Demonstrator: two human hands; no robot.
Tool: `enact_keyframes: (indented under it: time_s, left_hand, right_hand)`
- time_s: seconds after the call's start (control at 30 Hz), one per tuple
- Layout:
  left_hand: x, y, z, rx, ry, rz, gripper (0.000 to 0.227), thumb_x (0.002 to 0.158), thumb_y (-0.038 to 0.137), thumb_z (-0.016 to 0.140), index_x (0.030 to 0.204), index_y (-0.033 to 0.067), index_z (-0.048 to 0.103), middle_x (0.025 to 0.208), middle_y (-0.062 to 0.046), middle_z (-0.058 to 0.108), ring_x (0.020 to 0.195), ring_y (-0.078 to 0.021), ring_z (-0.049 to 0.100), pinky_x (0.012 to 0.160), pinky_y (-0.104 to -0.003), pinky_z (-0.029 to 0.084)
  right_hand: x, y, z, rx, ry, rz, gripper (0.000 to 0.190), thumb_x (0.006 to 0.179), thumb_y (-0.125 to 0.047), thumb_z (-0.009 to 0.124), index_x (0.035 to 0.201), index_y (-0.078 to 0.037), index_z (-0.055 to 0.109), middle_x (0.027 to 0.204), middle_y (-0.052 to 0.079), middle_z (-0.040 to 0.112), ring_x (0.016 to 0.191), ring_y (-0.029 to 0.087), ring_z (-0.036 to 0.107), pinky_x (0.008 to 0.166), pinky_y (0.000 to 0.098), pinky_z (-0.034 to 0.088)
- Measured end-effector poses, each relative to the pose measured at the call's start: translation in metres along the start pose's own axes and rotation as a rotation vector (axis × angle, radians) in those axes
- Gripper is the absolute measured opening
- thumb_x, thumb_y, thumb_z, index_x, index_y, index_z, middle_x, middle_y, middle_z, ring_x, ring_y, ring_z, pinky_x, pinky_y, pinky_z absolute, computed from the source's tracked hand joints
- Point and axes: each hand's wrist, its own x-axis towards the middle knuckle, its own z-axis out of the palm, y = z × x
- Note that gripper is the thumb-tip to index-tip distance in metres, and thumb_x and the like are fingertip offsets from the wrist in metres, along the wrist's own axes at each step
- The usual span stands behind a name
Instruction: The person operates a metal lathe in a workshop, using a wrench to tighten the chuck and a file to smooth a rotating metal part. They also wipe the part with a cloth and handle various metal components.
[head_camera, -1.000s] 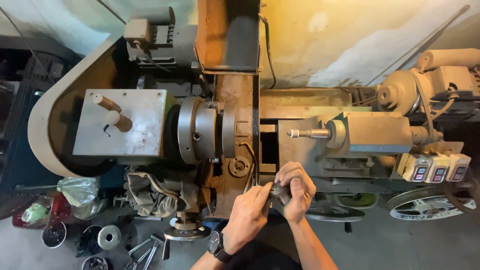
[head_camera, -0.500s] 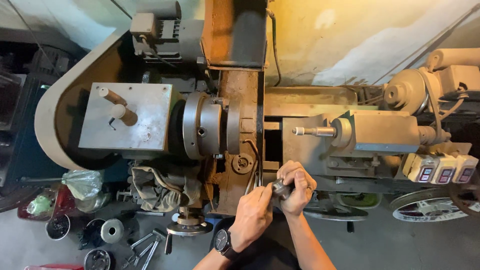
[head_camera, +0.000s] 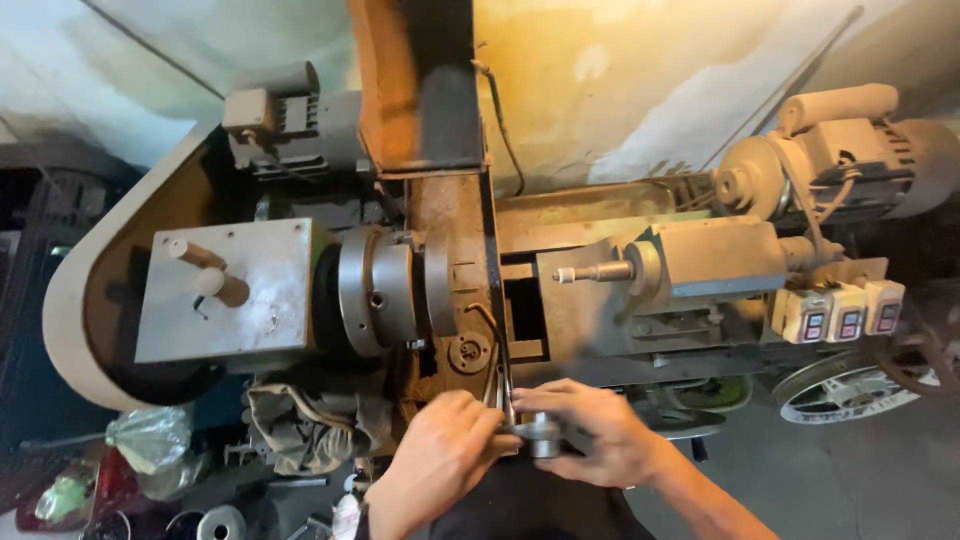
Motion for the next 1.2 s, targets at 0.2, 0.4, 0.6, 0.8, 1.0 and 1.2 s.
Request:
enact_keyframes:
  time_s: [0.2,0.4,0.6,0.8,1.0,1.2]
  left_hand:
    - [0.022,0.049,0.031,-0.394,0.354,-0.132,0.031,0.075,0.008,0.078,0.103,0.0017,0.066,0.09,-0.02,0.063,0.086,-0.0419,0.063,0.071,-0.052,0.05]
    - [-0.003,-0.016,0.062,-0.314,0.348,0.02,0.016,0.089,0.008,0.076,0.102,0.0086,0.066,0.077,-0.015,0.064,0.073,-0.0376,0.065,0.064,-0.047,0.049]
    - [0.013,0.007,0.095,-0.719,0.164,-0.305,0.008,0.098,0.008,0.067,0.104,0.0029,0.066,0.067,-0.017,0.059,0.059,-0.0361,0.06,0.059,-0.044,0.05]
    - [0.024,-0.011,0.158,-0.402,0.697,-0.344,0.017,0.096,0.003,0.063,0.113,0.0009,0.062,0.066,-0.02,0.063,0.056,-0.0402,0.062,0.049,-0.047,0.045]
    - [0.028,0.012,0.145,-0.254,0.676,-0.313,0.026,0.095,0.003,0.065,0.12,-0.001,0.057,0.074,-0.024,0.064,0.059,-0.0432,0.061,0.05,-0.05,0.048]
    - [0.032,0.025,0.061,-0.492,0.577,-0.223,0.065,0.091,0.015,0.08,0.144,-0.001,0.047,0.097,-0.024,0.067,0.08,-0.0403,0.066,0.064,-0.047,0.053]
  right_hand:
    - [0.027,-0.047,-0.025,0.918,0.504,-0.363,0.053,0.083,-0.024,0.079,0.128,0.0,0.066,0.109,0.022,0.075,0.105,0.038,0.073,0.101,0.0541,0.059]
    - [0.022,-0.038,-0.093,-0.06,-0.266,0.153,0.052,0.072,-0.025,0.087,0.118,-0.004,0.075,0.099,0.013,0.081,0.093,0.023,0.077,0.082,0.0354,0.062]
    - [0.019,-0.003,-0.047,0.145,-0.211,0.339,0.053,0.068,-0.023,0.084,0.117,-0.003,0.075,0.104,0.013,0.084,0.099,0.019,0.081,0.09,0.0341,0.06]
    - [0.018,0.033,0.038,0.884,0.692,0.165,0.052,0.089,-0.022,0.07,0.135,-0.006,0.051,0.123,0.01,0.071,0.113,0.025,0.07,0.095,0.0368,0.056]
    - [0.007,0.069,0.058,-0.215,0.914,0.419,0.026,0.104,-0.024,0.054,0.087,-0.004,0.057,0.07,0.01,0.06,0.065,0.021,0.06,0.061,0.0345,0.047]
    - [-0.029,0.132,0.096,-0.131,0.863,0.405,0.042,0.102,-0.024,0.047,0.066,-0.003,0.043,0.059,0.011,0.042,0.051,0.029,0.042,0.052,0.0406,0.037]
